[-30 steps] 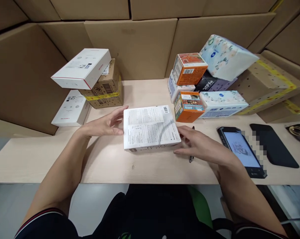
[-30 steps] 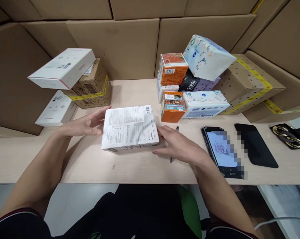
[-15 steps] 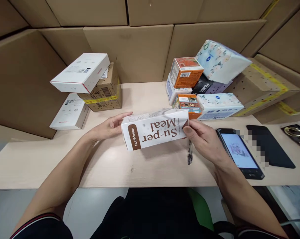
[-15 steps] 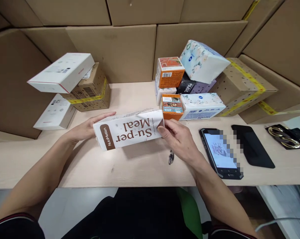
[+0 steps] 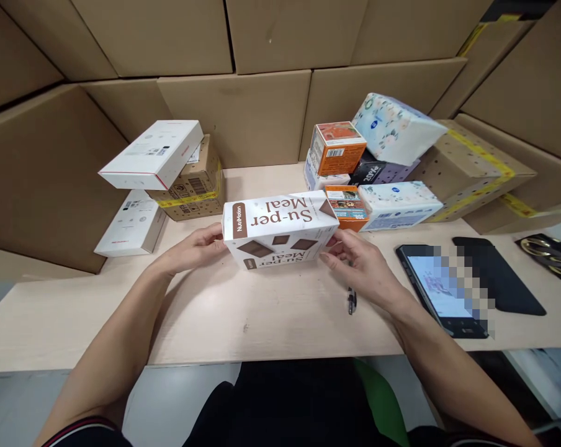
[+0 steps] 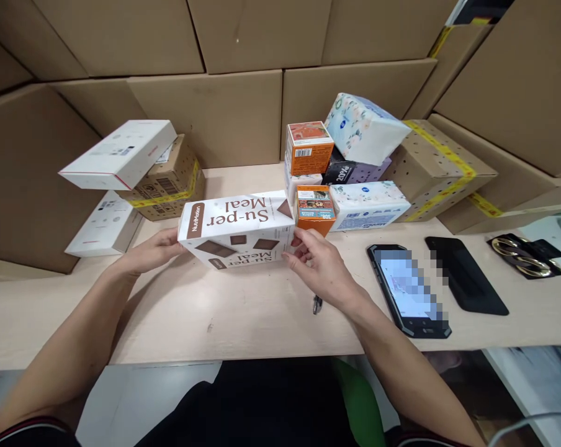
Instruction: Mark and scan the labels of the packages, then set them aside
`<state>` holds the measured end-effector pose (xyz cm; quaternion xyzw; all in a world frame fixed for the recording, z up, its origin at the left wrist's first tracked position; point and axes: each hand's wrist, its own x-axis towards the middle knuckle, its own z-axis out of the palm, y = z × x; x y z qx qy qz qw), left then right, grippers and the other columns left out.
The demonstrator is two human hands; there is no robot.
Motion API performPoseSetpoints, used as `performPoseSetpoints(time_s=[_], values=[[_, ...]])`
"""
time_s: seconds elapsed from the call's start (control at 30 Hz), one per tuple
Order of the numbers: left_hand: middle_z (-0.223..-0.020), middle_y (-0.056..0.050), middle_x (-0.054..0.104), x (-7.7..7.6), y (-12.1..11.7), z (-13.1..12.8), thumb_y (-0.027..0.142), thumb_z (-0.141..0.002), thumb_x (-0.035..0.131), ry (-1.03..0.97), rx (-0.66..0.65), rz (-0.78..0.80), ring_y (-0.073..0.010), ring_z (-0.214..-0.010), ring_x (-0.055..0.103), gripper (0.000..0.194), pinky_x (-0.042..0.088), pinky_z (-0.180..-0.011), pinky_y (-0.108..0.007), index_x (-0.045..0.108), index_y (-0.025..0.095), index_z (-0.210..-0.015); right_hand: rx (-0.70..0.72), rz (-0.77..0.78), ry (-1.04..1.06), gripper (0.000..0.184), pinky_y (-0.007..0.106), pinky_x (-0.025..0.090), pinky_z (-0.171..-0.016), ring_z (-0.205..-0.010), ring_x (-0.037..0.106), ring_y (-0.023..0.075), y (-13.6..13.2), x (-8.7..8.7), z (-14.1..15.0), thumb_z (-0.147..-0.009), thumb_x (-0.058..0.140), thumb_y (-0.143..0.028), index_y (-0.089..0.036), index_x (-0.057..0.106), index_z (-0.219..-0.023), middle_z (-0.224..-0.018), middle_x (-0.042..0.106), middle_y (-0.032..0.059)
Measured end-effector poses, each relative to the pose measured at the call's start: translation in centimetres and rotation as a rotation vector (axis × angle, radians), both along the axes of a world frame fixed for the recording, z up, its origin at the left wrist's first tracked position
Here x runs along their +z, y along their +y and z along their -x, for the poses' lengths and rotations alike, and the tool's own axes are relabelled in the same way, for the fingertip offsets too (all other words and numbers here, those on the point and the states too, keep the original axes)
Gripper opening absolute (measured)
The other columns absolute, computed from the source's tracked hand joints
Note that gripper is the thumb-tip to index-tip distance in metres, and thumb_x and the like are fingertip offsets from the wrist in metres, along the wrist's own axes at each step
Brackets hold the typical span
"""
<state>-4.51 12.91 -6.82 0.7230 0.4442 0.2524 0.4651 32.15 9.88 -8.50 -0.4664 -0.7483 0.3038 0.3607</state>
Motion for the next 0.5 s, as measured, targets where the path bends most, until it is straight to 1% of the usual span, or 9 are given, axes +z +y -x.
performPoseSetpoints(time_s=[0.1,0.17,0.27,0.37,0.43,0.5], values=[[-0.139,-0.013,0.065,0.8,-0.5,0.0,0.04,-0.088,0.074,-0.07,-0.091,0.084,-0.0283,-0.118,0.067,0.063,0.056,-0.099,-0.04,0.055,0.027,-0.146,-0.017,0.017,-0.023,0.041,0.033,0.055,-0.07,-0.082,0.066,0.0175,0.0,-0.2,0.0,-0.093,0.062,-0.037,-0.019,0.059,-0.131,-0.101,0.065,0.0064],[-0.149,-0.014,0.057,1.1,-0.7,-0.3,0.034,-0.083,0.08,-0.079,-0.124,0.079,-0.0303,-0.127,0.063,0.074,0.055,-0.104,-0.043,0.049,0.03,-0.15,-0.025,0.046,-0.038,0.043,0.034,0.056,-0.071,-0.084,0.068,0.0186,0.0,-0.2,0.0,-0.093,0.061,-0.038,-0.018,0.059,-0.131,-0.103,0.067,0.0081],[-0.155,-0.013,0.051,1.1,-0.8,-0.9,0.032,-0.076,0.085,-0.08,-0.119,0.035,-0.0337,-0.138,0.054,0.086,0.05,-0.112,-0.049,0.046,0.03,-0.152,-0.046,0.118,-0.09,0.044,0.035,0.055,-0.07,-0.081,0.069,0.0202,0.0,-0.1,0.2,-0.092,0.06,-0.041,-0.016,0.06,-0.129,-0.102,0.072,0.01],[-0.154,-0.014,0.053,0.7,-0.8,-1.7,0.034,-0.075,0.086,-0.089,-0.071,-0.021,-0.0356,-0.142,0.051,0.084,0.045,-0.117,-0.053,0.049,0.026,-0.149,-0.038,0.154,-0.175,0.037,0.034,0.053,-0.069,-0.077,0.069,0.0207,0.0,0.0,0.4,-0.093,0.057,-0.038,-0.016,0.063,-0.122,-0.095,0.074,0.0087],[-0.152,-0.014,0.055,0.3,-0.8,-2.1,0.035,-0.075,0.086,-0.106,-0.026,-0.068,-0.0359,-0.142,0.051,0.077,0.043,-0.118,-0.055,0.055,0.025,-0.144,-0.038,0.112,-0.196,0.029,0.033,0.052,-0.07,-0.078,0.069,0.0206,0.0,-0.1,0.5,-0.096,0.052,-0.034,-0.017,0.066,-0.115,-0.093,0.075,0.0072],[-0.148,-0.014,0.059,0.1,-0.8,-2.4,0.035,-0.074,0.087,-0.129,0.007,-0.083,-0.0357,-0.139,0.053,0.071,0.044,-0.118,-0.054,0.06,0.023,-0.138,-0.06,0.034,-0.184,0.026,0.032,0.05,-0.07,-0.08,0.069,0.0204,0.0,-0.1,0.5,-0.098,0.049,-0.032,-0.019,0.068,-0.109,-0.093,0.076,0.0063]])
